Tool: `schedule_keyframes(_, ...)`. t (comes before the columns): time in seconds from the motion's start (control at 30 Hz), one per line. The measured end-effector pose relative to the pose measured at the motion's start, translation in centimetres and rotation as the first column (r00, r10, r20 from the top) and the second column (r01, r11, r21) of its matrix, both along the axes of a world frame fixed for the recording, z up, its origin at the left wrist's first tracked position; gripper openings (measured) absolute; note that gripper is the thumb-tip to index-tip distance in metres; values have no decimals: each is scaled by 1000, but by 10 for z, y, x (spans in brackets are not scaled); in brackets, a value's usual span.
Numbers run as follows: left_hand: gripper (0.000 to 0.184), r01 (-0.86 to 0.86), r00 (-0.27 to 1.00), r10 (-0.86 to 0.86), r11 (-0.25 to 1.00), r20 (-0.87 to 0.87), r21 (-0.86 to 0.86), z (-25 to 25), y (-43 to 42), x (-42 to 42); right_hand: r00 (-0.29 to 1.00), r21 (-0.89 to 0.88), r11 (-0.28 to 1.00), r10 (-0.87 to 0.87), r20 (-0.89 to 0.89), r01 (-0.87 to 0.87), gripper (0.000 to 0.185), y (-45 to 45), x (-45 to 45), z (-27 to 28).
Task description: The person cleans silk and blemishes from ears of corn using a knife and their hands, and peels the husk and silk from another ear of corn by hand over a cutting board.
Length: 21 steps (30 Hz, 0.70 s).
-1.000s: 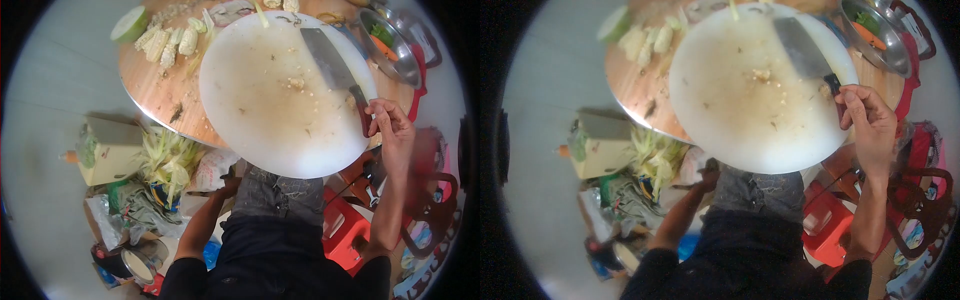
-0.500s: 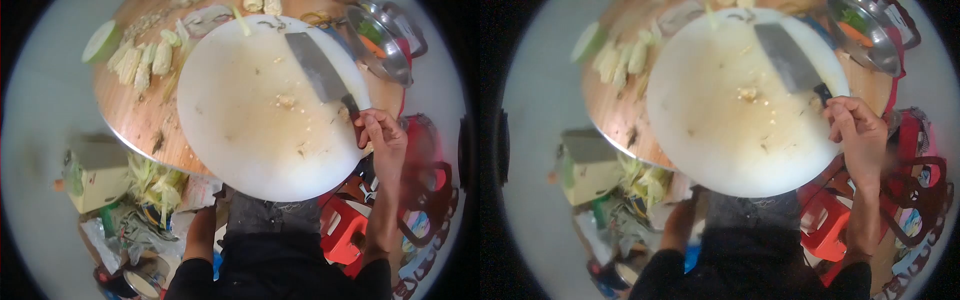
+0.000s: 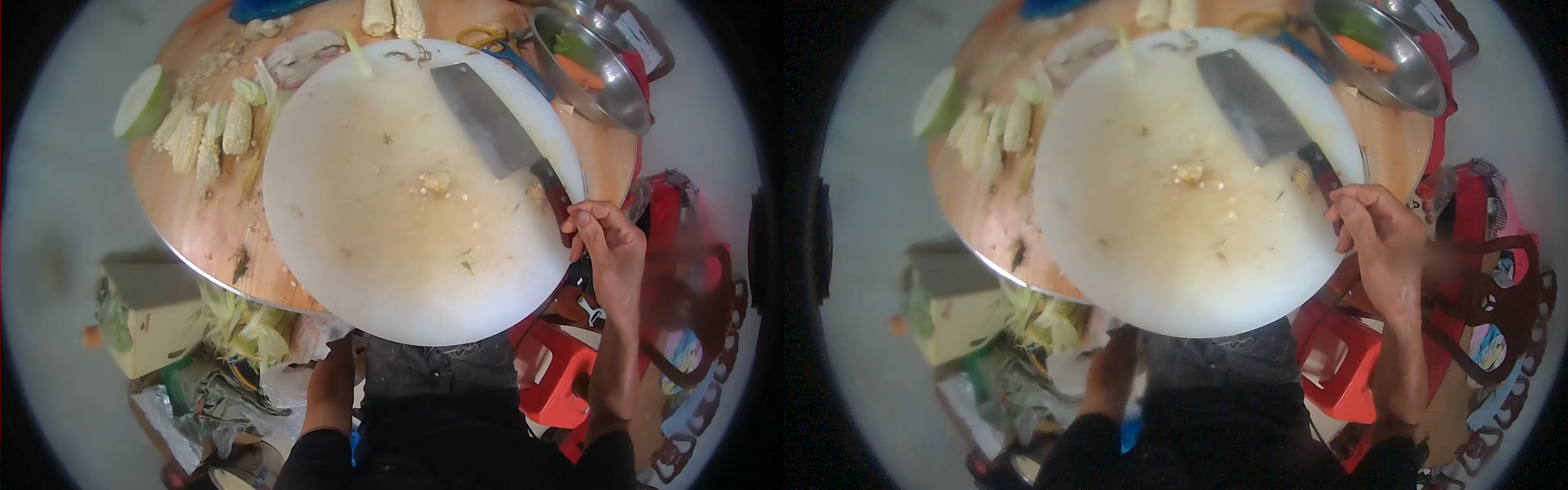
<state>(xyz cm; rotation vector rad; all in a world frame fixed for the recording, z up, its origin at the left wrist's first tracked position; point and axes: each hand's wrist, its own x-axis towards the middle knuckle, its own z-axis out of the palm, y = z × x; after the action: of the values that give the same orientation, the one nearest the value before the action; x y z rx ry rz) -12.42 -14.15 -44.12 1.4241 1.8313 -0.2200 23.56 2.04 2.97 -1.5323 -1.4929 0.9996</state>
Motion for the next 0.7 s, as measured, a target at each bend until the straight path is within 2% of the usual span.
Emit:
schedule_keyframes(0.1,45,-14,999,11,998,50,61,19,-13,-5,1000,10,1000,18,-9,-17,19,-5,0,-2)
schedule_keyframes(0.23,47,-48,991,26,985,132,166,72,-37,-20,999,52,998,29,-32,-27,18,-16,-3,-2)
schedule_keyframes(0.3,48,-70,986,33,972,164,224,105,-46,-28,984,82,996,59,-169,-46,17,-26,-4,-4)
schedule_keyframes(0.33,49,-80,983,34,964,180,255,123,-50,-30,981,98,994,65,-181,-48,17,-30,-4,-3)
schedule_keyframes(0.43,50,-99,983,49,952,175,289,198,-60,-42,967,120,984,155,-202,-132,14,-41,-10,0)
schedule_keyframes(0.5,85,-85,975,51,985,218,150,285,-59,-45,951,90,980,192,-240,-175,14,-50,-16,0)
schedule_keyframes(0.53,85,-101,976,68,983,205,154,325,-55,-43,939,56,976,220,-263,-212,14,-53,-19,-1)
schedule_keyframes(0.6,85,-167,974,177,983,143,-80,386,-52,-43,920,121,955,295,-256,-272,13,-60,-28,-2)
schedule_keyframes(0.63,76,-228,928,209,973,307,27,399,-60,-51,909,110,942,335,-248,-318,12,-64,-32,-3)
schedule_keyframes(0.67,76,-253,928,231,967,292,41,412,-66,-52,895,100,927,376,-239,-362,12,-68,-36,-3)
schedule_keyframes(0.7,71,-329,868,242,934,434,138,439,-62,-43,887,70,916,399,-231,-394,13,-72,-42,-2)
